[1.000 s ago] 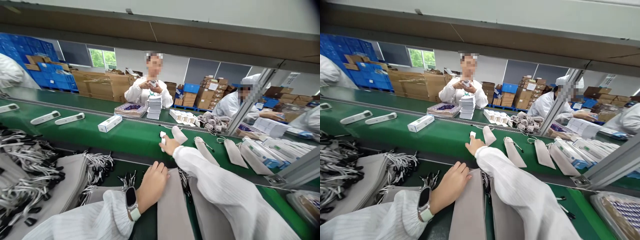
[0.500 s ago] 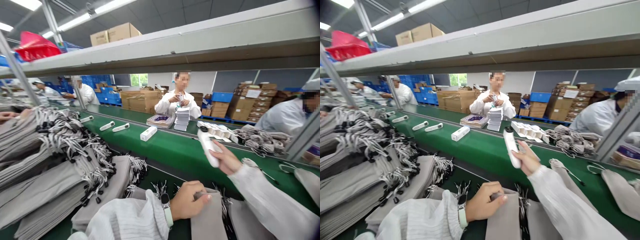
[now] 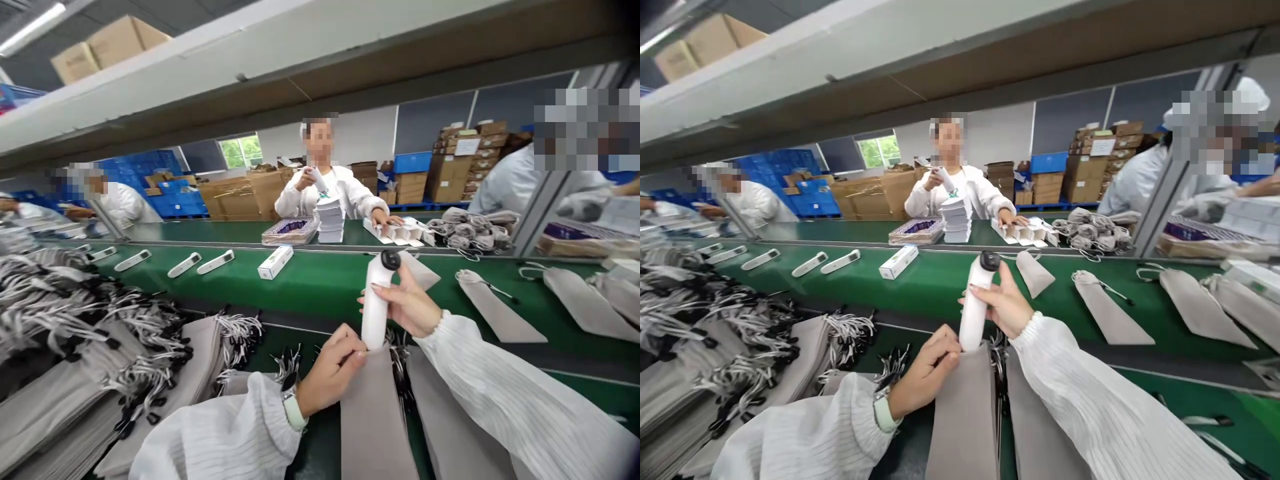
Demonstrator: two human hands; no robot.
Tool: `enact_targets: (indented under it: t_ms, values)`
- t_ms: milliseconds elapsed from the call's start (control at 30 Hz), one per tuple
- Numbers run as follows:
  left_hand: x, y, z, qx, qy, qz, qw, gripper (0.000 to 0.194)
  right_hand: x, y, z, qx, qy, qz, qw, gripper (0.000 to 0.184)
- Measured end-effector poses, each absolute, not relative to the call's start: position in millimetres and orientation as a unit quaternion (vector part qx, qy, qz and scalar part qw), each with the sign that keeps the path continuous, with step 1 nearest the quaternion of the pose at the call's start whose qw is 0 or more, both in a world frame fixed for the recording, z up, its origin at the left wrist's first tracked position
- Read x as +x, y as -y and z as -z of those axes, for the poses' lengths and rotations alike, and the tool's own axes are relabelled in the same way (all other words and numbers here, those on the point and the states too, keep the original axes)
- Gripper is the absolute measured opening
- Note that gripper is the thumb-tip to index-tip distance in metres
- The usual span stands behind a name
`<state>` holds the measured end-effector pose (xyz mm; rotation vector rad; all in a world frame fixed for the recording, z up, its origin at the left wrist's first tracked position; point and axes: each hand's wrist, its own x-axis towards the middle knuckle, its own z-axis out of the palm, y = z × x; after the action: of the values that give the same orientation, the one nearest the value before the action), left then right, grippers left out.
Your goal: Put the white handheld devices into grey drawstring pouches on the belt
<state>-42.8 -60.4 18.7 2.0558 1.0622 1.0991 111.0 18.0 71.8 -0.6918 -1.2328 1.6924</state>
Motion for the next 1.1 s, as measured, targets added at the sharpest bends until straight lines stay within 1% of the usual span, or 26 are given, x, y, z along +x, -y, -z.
enact_targets:
  t_ms: [67, 100, 133, 167, 267, 333, 400, 467, 533, 600, 667, 767, 833, 900, 967, 1000, 1067, 1100]
  values:
    - [-43.4, 59.7, -20.2, 0.756, -0.412, -0.424, 0.281, 0.023, 108.7, -20.1, -63.2, -0.289, 0.565, -0.661, 0.401, 0.043]
    - [-43.7, 59.1, -21.2, 0.745, -0.424, -0.436, 0.275, 0.022, 107.6, -21.0, -58.6, -0.290, 0.613, -0.640, 0.360, 0.035]
    - [-44.1, 58.2, -22.1, 0.732, -0.439, -0.448, 0.266, 0.022, 106.9, -21.7, -54.4, -0.287, 0.664, -0.615, 0.313, 0.032]
    - [-44.6, 57.2, -23.1, 0.720, -0.454, -0.457, 0.257, 0.021, 106.6, -22.2, -50.9, -0.285, 0.708, -0.588, 0.268, 0.034]
    - [-46.2, 54.1, -25.7, 0.695, -0.487, -0.469, 0.245, 0.022, 108.7, -22.2, -47.6, -0.330, 0.774, -0.513, 0.170, 0.051]
    - [-47.2, 53.0, -27.4, 0.688, -0.494, -0.471, 0.247, 0.024, 110.9, -20.2, -50.8, -0.383, 0.777, -0.485, 0.123, 0.058]
    - [-47.8, 53.6, -29.8, 0.686, -0.499, -0.473, 0.237, 0.025, 111.6, -16.8, -55.8, -0.406, 0.779, -0.468, 0.094, 0.062]
    - [-47.8, 55.6, -32.7, 0.694, -0.502, -0.471, 0.210, 0.023, 109.9, -11.9, -60.0, -0.404, 0.800, -0.429, 0.110, 0.062]
    - [-47.3, 58.1, -35.6, 0.706, -0.500, -0.467, 0.185, 0.020, 106.5, -5.9, -62.2, -0.400, 0.832, -0.352, 0.153, 0.059]
    - [-46.6, 60.2, -37.7, 0.710, -0.501, -0.463, 0.175, 0.019, 102.2, 0.9, -62.1, -0.410, 0.851, -0.269, 0.189, 0.055]
    - [-46.2, 61.7, -39.3, 0.706, -0.509, -0.458, 0.178, 0.019, 97.8, 7.6, -59.7, -0.436, 0.846, -0.220, 0.214, 0.053]
    - [-45.7, 63.7, -42.8, 0.696, -0.524, -0.458, 0.175, 0.022, 91.7, 17.0, -54.9, -0.460, 0.829, -0.223, 0.227, 0.053]
    - [-45.5, 64.5, -48.1, 0.695, -0.527, -0.463, 0.158, 0.022, 88.5, 22.6, -54.7, -0.444, 0.826, -0.264, 0.226, 0.057]
    - [-45.5, 63.7, -57.9, 0.699, -0.526, -0.466, 0.133, 0.022, 87.5, 26.2, -59.1, -0.405, 0.820, -0.320, 0.248, 0.060]
    - [-46.0, 61.1, -72.7, 0.708, -0.528, -0.454, 0.111, 0.022, 91.3, 25.6, -67.2, -0.376, 0.799, -0.347, 0.315, 0.055]
    - [-46.3, 59.8, -81.7, 0.716, -0.533, -0.439, 0.106, 0.021, 95.5, 23.0, -71.6, -0.378, 0.784, -0.338, 0.359, 0.051]
    - [-47.3, 59.0, -100.9, 0.742, -0.542, -0.376, 0.121, 0.021, 108.0, 12.8, -78.4, -0.411, 0.751, -0.281, 0.434, 0.045]
    - [-47.8, 60.4, -110.3, 0.759, -0.544, -0.328, 0.143, 0.023, 115.4, 5.6, -80.0, -0.435, 0.736, -0.244, 0.458, 0.043]
